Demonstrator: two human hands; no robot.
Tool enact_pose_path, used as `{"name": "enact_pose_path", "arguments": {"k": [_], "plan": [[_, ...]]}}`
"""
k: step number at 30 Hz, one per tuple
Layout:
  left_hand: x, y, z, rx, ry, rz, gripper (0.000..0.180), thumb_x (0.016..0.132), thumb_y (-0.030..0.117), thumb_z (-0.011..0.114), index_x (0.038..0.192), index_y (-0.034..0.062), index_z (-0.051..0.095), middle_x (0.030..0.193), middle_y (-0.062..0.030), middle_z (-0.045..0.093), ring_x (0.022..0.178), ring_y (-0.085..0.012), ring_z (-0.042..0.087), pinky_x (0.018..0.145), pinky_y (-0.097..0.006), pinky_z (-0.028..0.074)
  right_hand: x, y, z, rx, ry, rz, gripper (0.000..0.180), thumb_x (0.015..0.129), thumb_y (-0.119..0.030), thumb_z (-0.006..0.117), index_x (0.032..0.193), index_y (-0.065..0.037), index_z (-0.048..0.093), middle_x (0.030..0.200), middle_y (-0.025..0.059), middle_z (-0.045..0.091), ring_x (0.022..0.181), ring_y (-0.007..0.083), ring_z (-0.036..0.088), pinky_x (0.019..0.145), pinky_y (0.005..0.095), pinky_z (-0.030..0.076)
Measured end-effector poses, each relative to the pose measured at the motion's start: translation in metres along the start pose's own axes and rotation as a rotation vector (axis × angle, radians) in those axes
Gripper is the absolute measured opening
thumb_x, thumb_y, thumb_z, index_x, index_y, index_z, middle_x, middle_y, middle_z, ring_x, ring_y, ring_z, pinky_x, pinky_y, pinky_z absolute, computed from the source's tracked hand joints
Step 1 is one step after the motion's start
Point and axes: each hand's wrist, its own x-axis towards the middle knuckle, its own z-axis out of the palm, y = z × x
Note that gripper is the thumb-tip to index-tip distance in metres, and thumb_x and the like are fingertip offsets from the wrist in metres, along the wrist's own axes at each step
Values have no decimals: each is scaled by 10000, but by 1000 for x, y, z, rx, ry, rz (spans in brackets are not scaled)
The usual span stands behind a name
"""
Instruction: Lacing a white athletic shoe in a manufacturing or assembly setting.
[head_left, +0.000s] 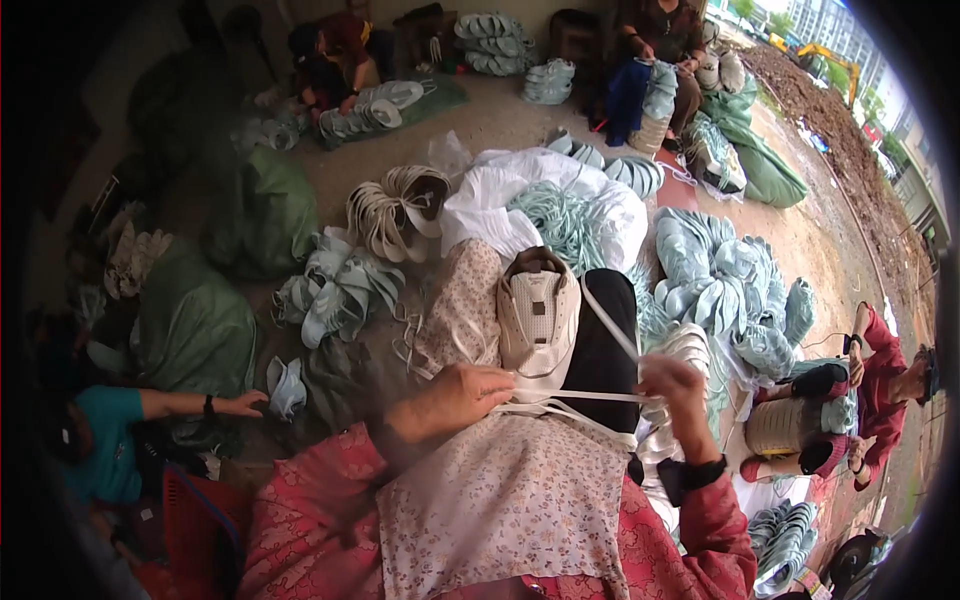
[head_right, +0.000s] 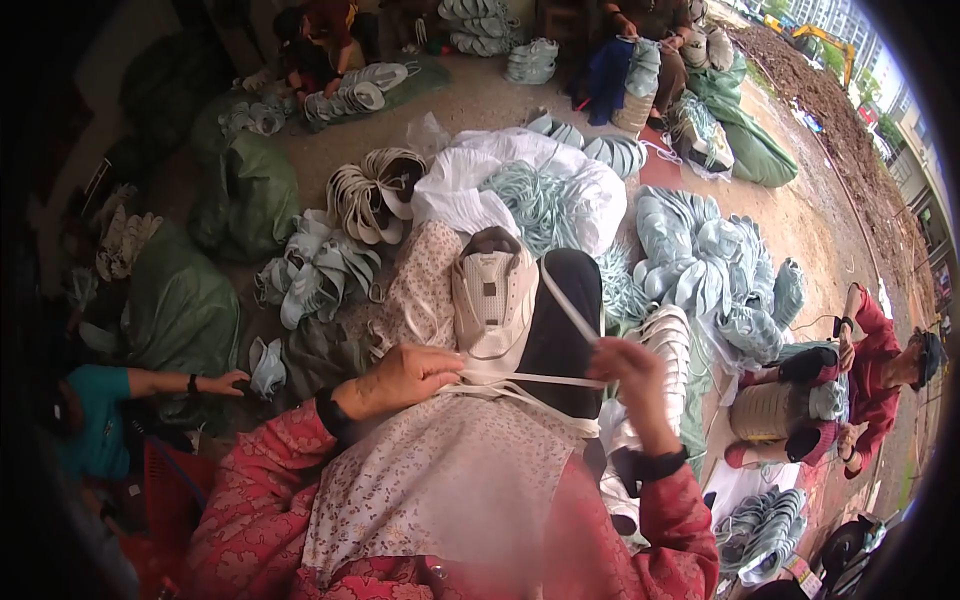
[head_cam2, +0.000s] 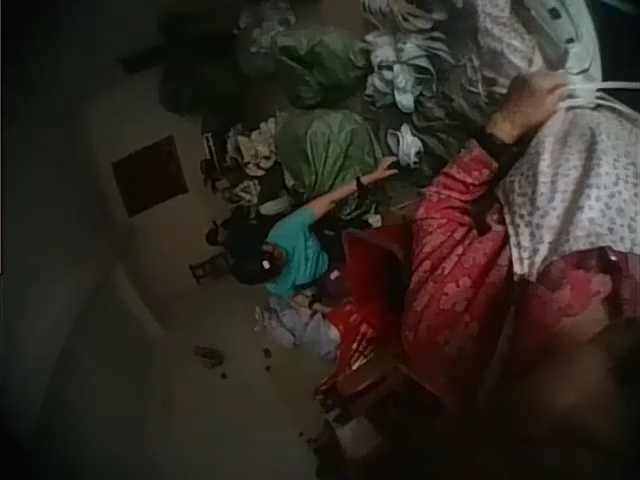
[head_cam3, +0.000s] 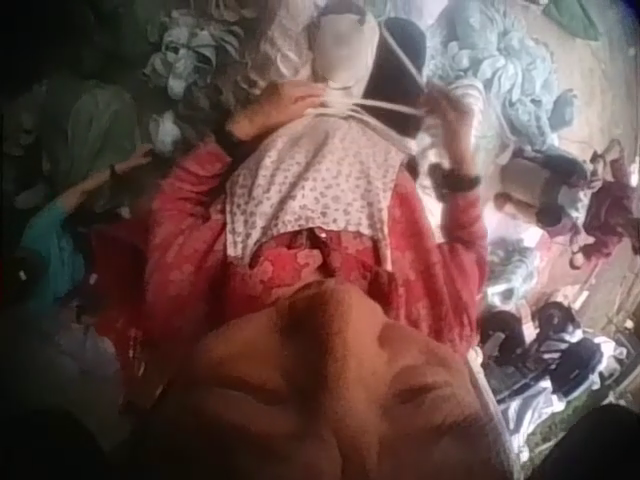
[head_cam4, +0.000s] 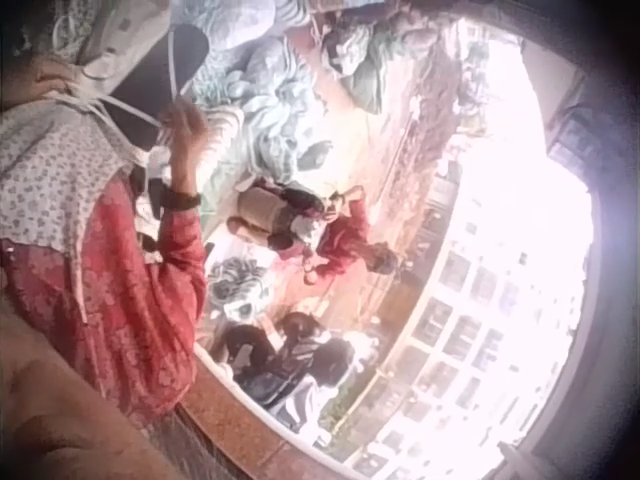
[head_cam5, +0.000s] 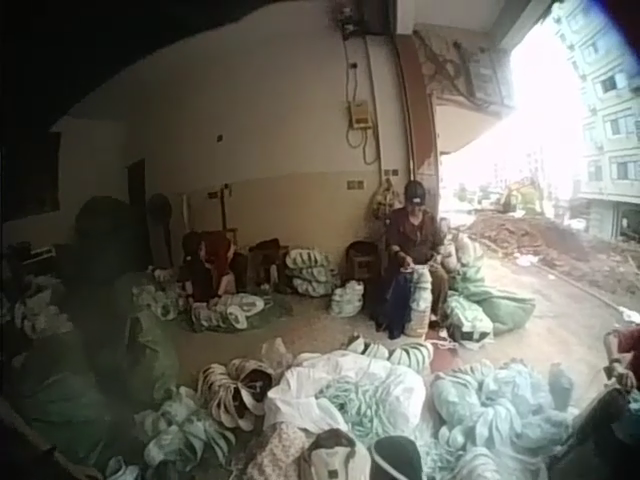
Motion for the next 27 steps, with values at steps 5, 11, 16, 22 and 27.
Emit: {"name": "enact_pose_path", "arguments": {"k": [5,11,16,22,27], "plan": [[-13,-4,-2,61,-170,-10,263,890,196,679,1125,80,701,1000,-169,709,874,-319,690,770,-354,546,-20,-35,-107,196,501,-265,363,960,-139,629,1263,56,585,981,76,673,830,161,672,753,275,563],[2,6,-23,-274,-502,-318,274,939,230,646,1134,46,704,1005,-103,741,919,-159,692,836,-291,526,-104,-59,-287,236,1008,-805,225,994,-191,572,1110,-6,624,880,19,635,831,139,618,774,253,524],[-3,-3,-75,-557,-225,-524,250,952,156,615,1093,-30,703,985,-99,740,837,-124,688,761,-234,522,-214,-82,-411,-1033,1444,-891,663,757,56,346,1415,56,434,1377,186,520,1299,284,512,1145,400,369],[-71,-68,-185,-73,369,-717,232,885,144,603,1045,19,716,799,-79,717,639,-160,645,562,-282,498,-180,-82,-426,-230,1258,-844,352,907,-51,513,1246,3,590,1101,99,662,1061,214,626,944,322,502],[-81,-60,-234,1178,530,-768,195,840,95,591,990,36,703,845,-233,666,802,-418,654,660,-457,517,-46,-53,-226,160,773,-407,197,933,-134,672,1079,-2,679,946,60,686,809,141,658,729,254,536]]}}
